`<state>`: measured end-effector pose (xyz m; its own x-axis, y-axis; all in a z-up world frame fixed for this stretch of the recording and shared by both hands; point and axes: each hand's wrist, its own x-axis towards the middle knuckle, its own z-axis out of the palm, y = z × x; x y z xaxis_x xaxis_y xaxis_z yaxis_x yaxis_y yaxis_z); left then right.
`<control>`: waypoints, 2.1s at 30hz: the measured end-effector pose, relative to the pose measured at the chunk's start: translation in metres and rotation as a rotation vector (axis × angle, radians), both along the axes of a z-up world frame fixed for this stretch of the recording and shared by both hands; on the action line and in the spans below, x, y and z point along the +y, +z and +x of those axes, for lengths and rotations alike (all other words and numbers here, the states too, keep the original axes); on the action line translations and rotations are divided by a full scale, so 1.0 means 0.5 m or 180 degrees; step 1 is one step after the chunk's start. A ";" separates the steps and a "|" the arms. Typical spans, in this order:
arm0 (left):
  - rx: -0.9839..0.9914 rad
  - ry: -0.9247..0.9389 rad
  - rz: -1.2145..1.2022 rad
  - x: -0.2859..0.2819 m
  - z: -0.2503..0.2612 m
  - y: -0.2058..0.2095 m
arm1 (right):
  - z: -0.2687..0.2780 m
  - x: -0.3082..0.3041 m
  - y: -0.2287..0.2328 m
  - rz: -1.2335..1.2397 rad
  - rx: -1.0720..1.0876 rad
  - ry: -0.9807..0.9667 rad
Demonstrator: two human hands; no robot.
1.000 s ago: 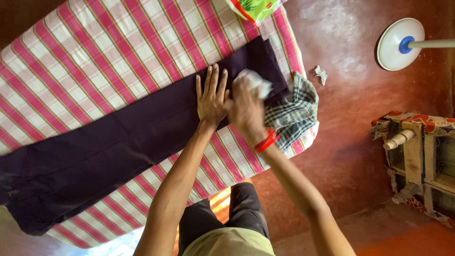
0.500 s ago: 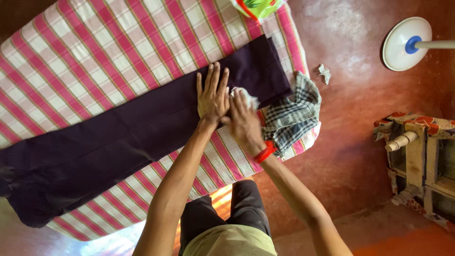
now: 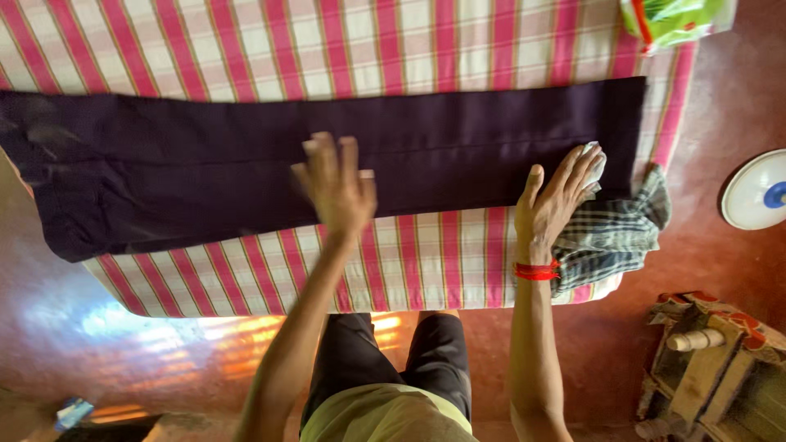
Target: The person wipes a dark purple pair of trousers laid out on a striped table using a white cloth. They repeatedly smooth and rub the fabric surface, then fold the trousers in half lengthwise and continue wiping before folding them again.
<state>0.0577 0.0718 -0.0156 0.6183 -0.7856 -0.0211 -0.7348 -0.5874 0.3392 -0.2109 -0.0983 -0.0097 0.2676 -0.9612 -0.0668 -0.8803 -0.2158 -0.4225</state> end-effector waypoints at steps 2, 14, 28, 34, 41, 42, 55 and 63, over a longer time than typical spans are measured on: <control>-0.0028 0.0113 -0.0020 0.086 0.055 -0.028 | 0.034 0.028 -0.002 -0.0016 -0.0168 0.0103; 0.0605 0.0141 -0.0350 0.235 0.125 -0.061 | 0.361 0.332 -0.047 0.0545 0.0135 0.1737; 0.0273 0.0457 -0.0022 0.409 0.227 -0.078 | 0.368 0.309 -0.052 -0.0034 -0.0441 0.1142; 0.0642 0.0550 -0.0378 0.445 0.261 -0.074 | 0.575 0.502 -0.053 0.0449 -0.0237 0.1952; 0.0407 0.0336 -0.0308 0.555 0.349 -0.042 | 0.562 0.466 -0.072 -0.0240 0.0017 0.1420; 0.0489 0.0282 -0.0463 0.565 0.354 -0.046 | 0.570 0.470 -0.077 -0.0210 0.0005 0.1331; -0.0533 0.1808 -0.1827 0.685 0.402 -0.082 | 0.746 0.736 -0.041 0.0310 -0.0173 0.3450; 0.2100 0.3621 -0.2421 0.704 0.468 -0.089 | 0.377 0.486 -0.076 0.0128 -0.0858 0.1755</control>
